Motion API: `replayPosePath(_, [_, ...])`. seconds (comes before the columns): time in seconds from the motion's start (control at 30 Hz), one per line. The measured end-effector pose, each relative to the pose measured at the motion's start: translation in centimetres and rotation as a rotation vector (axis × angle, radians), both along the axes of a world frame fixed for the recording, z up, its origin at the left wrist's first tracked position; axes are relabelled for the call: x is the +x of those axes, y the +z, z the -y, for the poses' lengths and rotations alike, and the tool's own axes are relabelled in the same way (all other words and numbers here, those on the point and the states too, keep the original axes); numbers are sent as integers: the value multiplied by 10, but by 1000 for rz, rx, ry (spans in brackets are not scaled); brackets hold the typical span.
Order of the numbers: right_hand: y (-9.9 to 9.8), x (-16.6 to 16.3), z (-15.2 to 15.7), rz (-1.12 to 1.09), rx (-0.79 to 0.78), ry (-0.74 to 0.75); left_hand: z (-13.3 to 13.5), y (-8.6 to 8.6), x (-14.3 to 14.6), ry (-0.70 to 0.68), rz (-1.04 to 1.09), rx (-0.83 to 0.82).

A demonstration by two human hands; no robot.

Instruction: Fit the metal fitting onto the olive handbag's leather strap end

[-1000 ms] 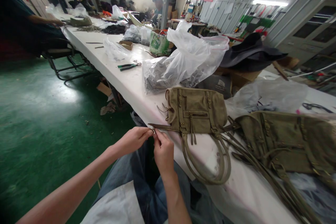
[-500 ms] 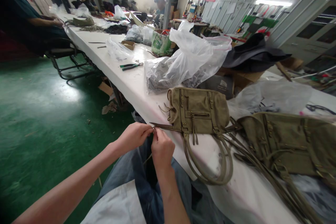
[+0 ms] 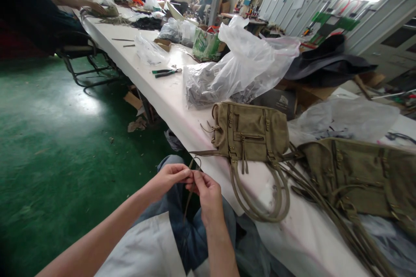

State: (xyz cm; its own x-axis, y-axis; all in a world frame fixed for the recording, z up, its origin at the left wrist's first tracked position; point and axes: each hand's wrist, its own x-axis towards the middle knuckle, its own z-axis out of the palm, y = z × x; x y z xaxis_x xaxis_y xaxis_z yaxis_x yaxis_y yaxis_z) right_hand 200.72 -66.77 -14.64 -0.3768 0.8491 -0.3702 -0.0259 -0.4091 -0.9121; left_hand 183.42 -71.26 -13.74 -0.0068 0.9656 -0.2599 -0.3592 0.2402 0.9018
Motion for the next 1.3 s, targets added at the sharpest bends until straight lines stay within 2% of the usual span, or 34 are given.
replayPosePath(0.13, [15, 1, -6, 49, 122, 63, 1, -3, 3, 54, 334, -35])
replayPosePath(0.2, [15, 4, -4, 55, 90, 86, -1, -4, 3, 64, 412, -38])
replayPosePath(0.3, [9, 7, 5, -6, 4, -9, -5, -2, 9, 31, 404, -23])
replayPosePath(0.43, [3, 10, 23, -41, -14, -140, -3, 0, 22, -20, 342, -72])
replayPosePath(0.53, [4, 18, 35, -72, -32, -90, 2, -2, 27, -59, 322, -85])
replayPosePath(0.67, [9, 37, 51, -42, -59, 86, 8, -9, 24, 4, 341, -77])
replayPosePath(0.73, [11, 47, 55, -9, -18, 152, 11, -11, 25, 25, 388, -87])
replayPosePath(0.9, [17, 62, 50, -105, 50, 304, 18, -13, 35, -15, 480, -129])
replayPosePath(0.97, [21, 62, 42, -4, 165, 286, 20, -13, 38, -7, 468, -124])
replayPosePath(1.03, [26, 59, 32, 131, 348, 214, 20, -13, 41, 42, 424, -122])
replayPosePath(1.13, [36, 48, 14, 210, 570, 146, 19, -8, 44, 90, 348, -121])
replayPosePath(1.23, [45, 36, 1, 207, 569, 113, 18, -2, 48, 124, 288, -72])
replayPosePath(1.3, [48, 29, -2, 212, 543, 128, 16, 0, 50, 194, 267, -62])
